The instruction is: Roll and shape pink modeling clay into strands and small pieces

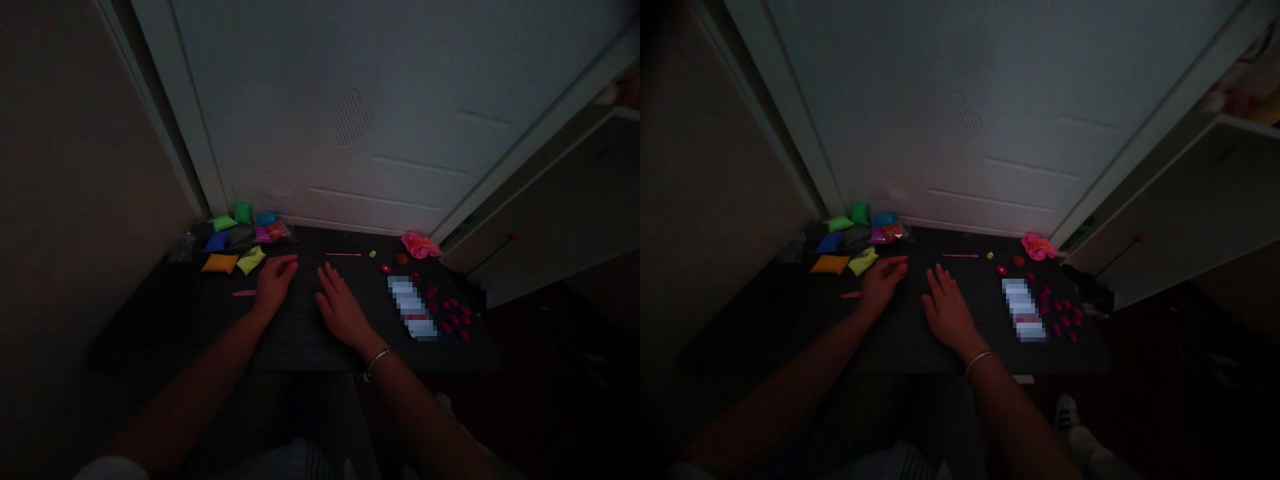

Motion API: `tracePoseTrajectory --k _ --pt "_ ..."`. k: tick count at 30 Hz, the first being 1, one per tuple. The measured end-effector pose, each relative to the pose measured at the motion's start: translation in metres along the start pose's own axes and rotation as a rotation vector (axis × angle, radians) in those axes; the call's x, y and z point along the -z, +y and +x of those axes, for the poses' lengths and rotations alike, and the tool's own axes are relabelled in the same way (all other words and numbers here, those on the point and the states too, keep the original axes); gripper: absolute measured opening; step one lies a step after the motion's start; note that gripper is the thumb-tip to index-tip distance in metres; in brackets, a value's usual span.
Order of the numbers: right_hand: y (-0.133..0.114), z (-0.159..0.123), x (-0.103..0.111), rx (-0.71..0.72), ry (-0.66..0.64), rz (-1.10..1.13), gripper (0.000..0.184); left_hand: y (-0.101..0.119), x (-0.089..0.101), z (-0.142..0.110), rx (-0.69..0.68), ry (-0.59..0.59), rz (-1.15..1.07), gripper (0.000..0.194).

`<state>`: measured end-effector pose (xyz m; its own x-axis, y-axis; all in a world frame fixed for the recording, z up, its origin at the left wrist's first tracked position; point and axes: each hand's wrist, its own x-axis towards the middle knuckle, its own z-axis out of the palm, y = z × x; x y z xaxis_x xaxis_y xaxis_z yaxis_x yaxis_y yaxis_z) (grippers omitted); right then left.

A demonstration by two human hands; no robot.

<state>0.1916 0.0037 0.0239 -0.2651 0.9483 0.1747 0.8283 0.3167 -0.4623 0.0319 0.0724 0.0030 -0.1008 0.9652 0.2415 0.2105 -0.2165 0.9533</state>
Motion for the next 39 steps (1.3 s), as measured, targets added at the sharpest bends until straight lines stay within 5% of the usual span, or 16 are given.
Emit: tracePoseTrajectory --k 6,13,33,39 --pt "0.025 -0.002 0.017 -0.153 0.157 0.105 0.048 0.001 0.001 0.001 0.03 0.011 0.031 0.032" --pt "0.026 0.009 0.014 -0.252 0.086 -0.075 0.028 -0.002 0.0 0.002 0.024 0.005 0.026 0.032" --pt "0.016 0.027 0.003 -0.176 0.043 -0.142 0.026 0.002 -0.002 0.0 0.022 -0.037 -0.058 0.033" --pt "0.018 0.026 0.01 -0.19 0.045 -0.06 0.028 0.01 -0.003 -0.002 0.161 -0.093 -0.25 0.033"
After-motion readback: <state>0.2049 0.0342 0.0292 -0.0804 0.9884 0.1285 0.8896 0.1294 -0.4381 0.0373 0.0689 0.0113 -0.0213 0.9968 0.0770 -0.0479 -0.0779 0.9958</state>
